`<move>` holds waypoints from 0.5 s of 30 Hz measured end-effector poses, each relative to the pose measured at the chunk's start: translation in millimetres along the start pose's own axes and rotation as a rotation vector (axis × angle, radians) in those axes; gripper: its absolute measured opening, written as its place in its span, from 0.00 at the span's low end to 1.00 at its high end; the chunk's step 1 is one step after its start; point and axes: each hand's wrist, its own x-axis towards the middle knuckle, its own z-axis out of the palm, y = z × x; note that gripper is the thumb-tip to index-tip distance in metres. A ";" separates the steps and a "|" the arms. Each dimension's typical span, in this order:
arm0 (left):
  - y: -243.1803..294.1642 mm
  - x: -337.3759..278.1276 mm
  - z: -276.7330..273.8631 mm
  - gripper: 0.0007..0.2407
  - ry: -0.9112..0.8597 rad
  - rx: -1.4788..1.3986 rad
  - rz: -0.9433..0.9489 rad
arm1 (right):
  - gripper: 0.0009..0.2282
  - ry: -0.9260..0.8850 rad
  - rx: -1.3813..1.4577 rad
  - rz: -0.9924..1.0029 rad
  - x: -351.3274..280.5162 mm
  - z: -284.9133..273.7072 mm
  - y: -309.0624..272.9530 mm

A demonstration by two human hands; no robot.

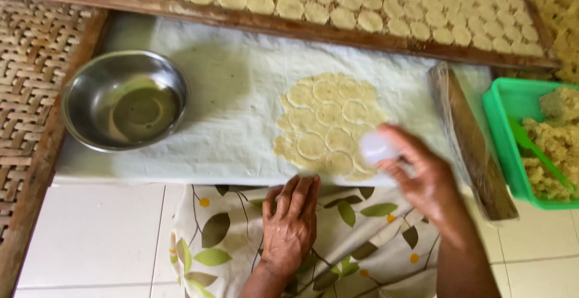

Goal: Cutting circular dough pieces using a mold and placing them on a drying tray.

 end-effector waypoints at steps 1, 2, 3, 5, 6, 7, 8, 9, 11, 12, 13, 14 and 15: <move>0.9 -2.8 -2.3 0.23 -0.020 -0.002 0.002 | 0.26 -0.005 0.009 0.017 -4.7 -7.4 -4.5; 2.5 -4.9 -5.0 0.24 -0.034 0.007 -0.003 | 0.25 0.047 -0.003 0.081 -9.0 -15.8 -9.0; 1.7 1.8 -3.3 0.25 -0.026 0.020 -0.002 | 0.24 0.114 -0.023 0.128 -5.6 -27.1 -11.9; 3.5 2.2 -3.3 0.25 -0.015 0.036 0.001 | 0.25 0.131 -0.037 0.166 -13.1 -33.1 -2.5; 3.8 1.7 -3.1 0.25 -0.008 0.050 -0.006 | 0.25 0.138 -0.052 0.206 -16.5 -34.9 2.6; 4.4 1.2 -3.6 0.25 -0.016 0.054 -0.004 | 0.25 0.136 -0.045 0.212 -20.1 -35.1 8.9; 4.8 0.5 -3.8 0.25 -0.023 0.055 -0.005 | 0.24 0.143 -0.073 0.200 -23.7 -34.9 15.4; 4.3 1.2 -3.3 0.25 -0.026 0.058 -0.006 | 0.24 0.152 -0.100 0.185 -26.0 -34.6 22.2; 5.2 1.0 -3.4 0.25 -0.027 0.060 -0.007 | 0.24 0.143 -0.115 0.193 -29.3 -31.9 35.3; 5.9 1.1 -3.4 0.26 -0.024 0.057 -0.010 | 0.24 0.133 -0.137 0.200 -31.3 -30.7 41.8; 6.7 1.4 -3.8 0.26 -0.027 0.060 -0.005 | 0.24 0.136 -0.132 0.203 -32.3 -30.2 44.5; 7.4 1.7 -4.3 0.25 -0.027 0.057 -0.011 | 0.24 0.127 -0.108 0.202 -33.3 -29.5 47.0; 8.3 1.6 -5.0 0.25 -0.027 0.054 -0.017 | 0.25 0.118 -0.084 0.200 -34.6 -28.8 49.4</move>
